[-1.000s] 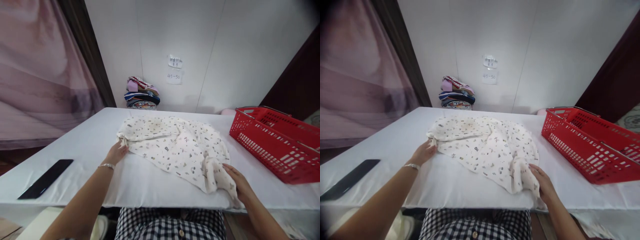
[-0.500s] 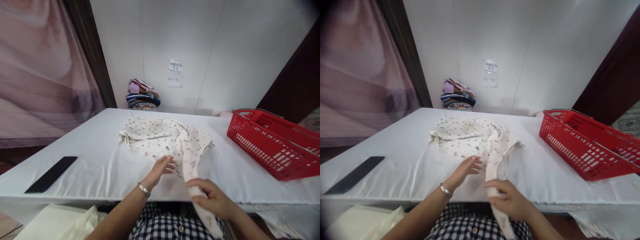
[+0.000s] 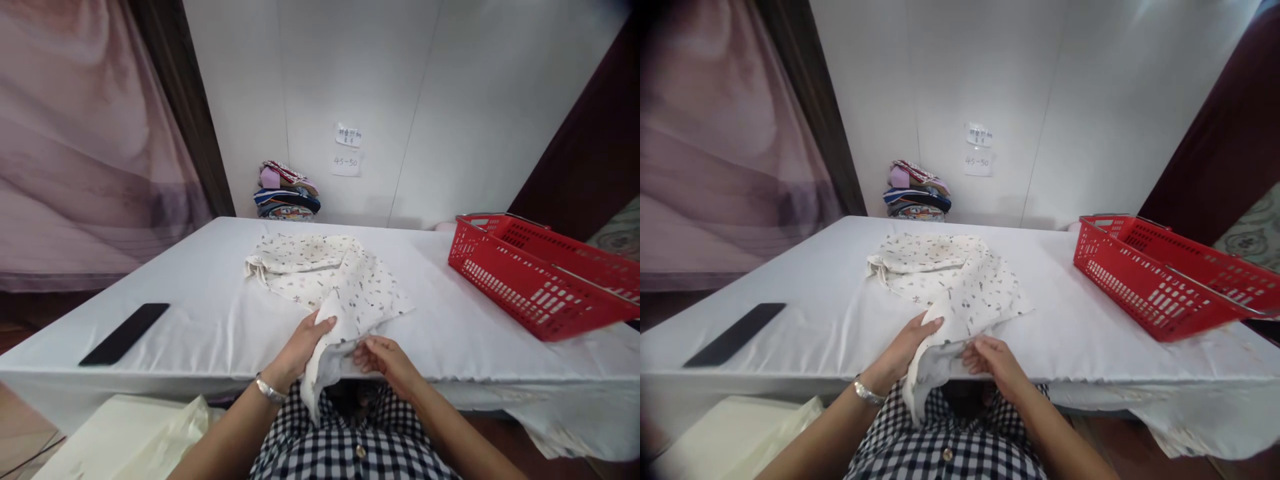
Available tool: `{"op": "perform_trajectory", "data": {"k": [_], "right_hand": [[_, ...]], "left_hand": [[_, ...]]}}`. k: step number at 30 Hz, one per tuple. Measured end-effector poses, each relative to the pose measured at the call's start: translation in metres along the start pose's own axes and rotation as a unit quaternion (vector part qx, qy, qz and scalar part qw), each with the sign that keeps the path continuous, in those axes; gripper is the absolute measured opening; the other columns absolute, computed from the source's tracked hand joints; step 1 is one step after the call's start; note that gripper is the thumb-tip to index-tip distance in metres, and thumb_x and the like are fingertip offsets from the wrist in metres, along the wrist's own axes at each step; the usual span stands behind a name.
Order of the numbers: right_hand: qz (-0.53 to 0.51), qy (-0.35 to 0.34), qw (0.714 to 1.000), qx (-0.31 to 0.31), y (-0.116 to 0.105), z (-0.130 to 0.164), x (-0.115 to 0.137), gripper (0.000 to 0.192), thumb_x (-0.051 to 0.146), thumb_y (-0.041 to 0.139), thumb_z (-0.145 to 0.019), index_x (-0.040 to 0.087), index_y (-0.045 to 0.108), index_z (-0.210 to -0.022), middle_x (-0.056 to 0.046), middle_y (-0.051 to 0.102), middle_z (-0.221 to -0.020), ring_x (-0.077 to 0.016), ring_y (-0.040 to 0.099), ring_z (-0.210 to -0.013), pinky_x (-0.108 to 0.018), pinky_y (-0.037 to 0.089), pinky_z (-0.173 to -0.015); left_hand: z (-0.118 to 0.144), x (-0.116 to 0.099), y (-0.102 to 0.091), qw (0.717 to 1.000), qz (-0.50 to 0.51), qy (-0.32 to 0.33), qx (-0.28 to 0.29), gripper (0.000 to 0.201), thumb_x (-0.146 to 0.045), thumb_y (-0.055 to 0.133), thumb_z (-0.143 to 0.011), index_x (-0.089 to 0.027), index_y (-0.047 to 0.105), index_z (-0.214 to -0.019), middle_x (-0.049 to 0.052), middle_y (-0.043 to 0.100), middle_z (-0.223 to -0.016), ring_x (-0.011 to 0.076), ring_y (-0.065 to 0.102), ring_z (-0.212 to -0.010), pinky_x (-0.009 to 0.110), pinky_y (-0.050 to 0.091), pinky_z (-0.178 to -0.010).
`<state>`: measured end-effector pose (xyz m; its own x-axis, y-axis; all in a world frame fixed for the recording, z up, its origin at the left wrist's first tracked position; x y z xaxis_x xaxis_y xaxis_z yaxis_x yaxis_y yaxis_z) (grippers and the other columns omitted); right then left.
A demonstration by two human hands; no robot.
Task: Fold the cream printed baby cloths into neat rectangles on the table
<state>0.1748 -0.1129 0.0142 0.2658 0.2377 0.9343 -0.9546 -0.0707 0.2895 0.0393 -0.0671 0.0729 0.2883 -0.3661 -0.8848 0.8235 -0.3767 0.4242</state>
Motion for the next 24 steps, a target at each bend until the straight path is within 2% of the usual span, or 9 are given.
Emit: {"op": "perform_trajectory", "data": {"k": [3, 6, 10, 12, 14, 16, 18, 21, 24], "right_hand": [[-0.117, 0.079, 0.985, -0.096, -0.036, -0.008, -0.023, 0.034, 0.046, 0.063, -0.081, 0.017, 0.061, -0.098, -0.006, 0.069, -0.086, -0.0148, 0.065, -0.073, -0.022, 0.048, -0.058], [-0.179, 0.119, 0.971, -0.104, -0.045, -0.015, -0.037, 0.039, 0.048, 0.06, -0.083, 0.017, 0.056, -0.106, -0.011, 0.068, -0.101, -0.0173, 0.067, -0.088, -0.024, 0.051, -0.066], [-0.172, 0.091, 0.974, -0.113, -0.05, -0.023, -0.037, 0.045, 0.048, 0.066, -0.078, 0.019, 0.053, -0.11, -0.011, 0.066, -0.105, -0.0207, 0.066, -0.095, -0.031, 0.053, -0.074], [-0.119, 0.043, 0.98, -0.156, -0.066, -0.027, -0.027, 0.053, 0.044, 0.072, -0.072, 0.022, 0.052, -0.115, -0.008, 0.066, -0.105, -0.0215, 0.066, -0.093, -0.032, 0.054, -0.07], [-0.025, -0.022, 0.976, -0.216, -0.093, -0.032, -0.008, 0.056, 0.042, 0.075, -0.066, 0.022, 0.054, -0.114, -0.007, 0.065, -0.105, -0.0228, 0.064, -0.092, -0.032, 0.053, -0.065], [0.1, -0.092, 0.952, -0.275, -0.121, -0.037, 0.017, 0.051, 0.043, 0.073, -0.065, 0.02, 0.059, -0.108, -0.008, 0.064, -0.108, -0.0248, 0.061, -0.099, -0.034, 0.053, -0.07], [0.231, -0.136, 0.913, -0.308, -0.141, -0.048, 0.039, 0.046, 0.043, 0.068, -0.067, 0.019, 0.062, -0.105, -0.01, 0.063, -0.114, -0.0264, 0.056, -0.107, -0.038, 0.049, -0.083], [0.375, -0.095, 0.873, -0.297, -0.148, -0.08, 0.05, 0.047, 0.042, 0.062, -0.072, 0.017, 0.062, -0.112, -0.011, 0.063, -0.113, -0.0265, 0.056, -0.106, -0.04, 0.042, -0.093], [0.469, -0.045, 0.845, -0.253, -0.128, -0.111, 0.05, 0.051, 0.04, 0.062, -0.075, 0.016, 0.058, -0.119, -0.011, 0.064, -0.105, -0.0274, 0.057, -0.103, -0.039, 0.042, -0.091]], "left_hand": [[0.016, -0.011, 0.011, 1.0, 0.008, 0.001, 0.027, 0.061, -0.038, 0.073, -0.073, -0.012, 0.056, -0.125, 0.014, 0.07, -0.103, 0.0267, 0.067, -0.09, 0.035, 0.051, -0.08], [0.026, -0.017, 0.02, 0.999, 0.016, -0.002, 0.044, 0.065, -0.04, 0.076, -0.069, -0.012, 0.056, -0.125, 0.014, 0.07, -0.1, 0.0286, 0.067, -0.09, 0.037, 0.052, -0.08], [0.033, -0.032, 0.016, 1.0, 0.004, 0.004, 0.019, 0.068, -0.042, 0.078, -0.065, -0.013, 0.058, -0.123, 0.014, 0.071, -0.095, 0.0304, 0.067, -0.088, 0.037, 0.053, -0.075], [0.037, -0.045, 0.003, 1.0, 0.001, 0.015, -0.015, 0.066, -0.043, 0.077, -0.065, -0.014, 0.059, -0.122, 0.013, 0.072, -0.092, 0.0307, 0.067, -0.086, 0.036, 0.054, -0.073], [0.042, -0.057, -0.018, 0.998, -0.01, 0.027, -0.058, 0.067, -0.043, 0.078, -0.061, -0.014, 0.062, -0.12, 0.012, 0.072, -0.086, 0.0313, 0.068, -0.084, 0.035, 0.054, -0.07], [0.049, -0.067, -0.042, 0.994, -0.024, 0.033, -0.101, 0.069, -0.043, 0.081, -0.055, -0.014, 0.065, -0.115, 0.01, 0.072, -0.079, 0.0319, 0.068, -0.082, 0.034, 0.055, -0.067], [0.056, -0.074, -0.066, 0.988, -0.031, 0.035, -0.145, 0.067, -0.044, 0.082, -0.051, -0.016, 0.068, -0.111, 0.009, 0.072, -0.075, 0.0318, 0.068, -0.08, 0.033, 0.054, -0.063], [0.061, -0.083, -0.095, 0.977, -0.023, 0.05, -0.206, 0.063, -0.046, 0.08, -0.05, -0.019, 0.069, -0.105, 0.008, 0.072, -0.074, 0.03, 0.068, -0.075, 0.032, 0.054, -0.058], [0.053, -0.085, -0.113, 0.967, -0.019, 0.062, -0.246, 0.062, -0.049, 0.078, -0.053, -0.019, 0.066, -0.106, 0.007, 0.071, -0.075, 0.0274, 0.067, -0.069, 0.032, 0.053, -0.056]]}}
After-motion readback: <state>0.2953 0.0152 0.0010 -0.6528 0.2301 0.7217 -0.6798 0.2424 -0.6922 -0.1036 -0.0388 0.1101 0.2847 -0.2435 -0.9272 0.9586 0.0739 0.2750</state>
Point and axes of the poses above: each hand's wrist, its own z-axis away from the middle knuckle, its own y-axis out of the palm, x = y × z, the point moved 10 cm from there along -z, towards the middle knuckle
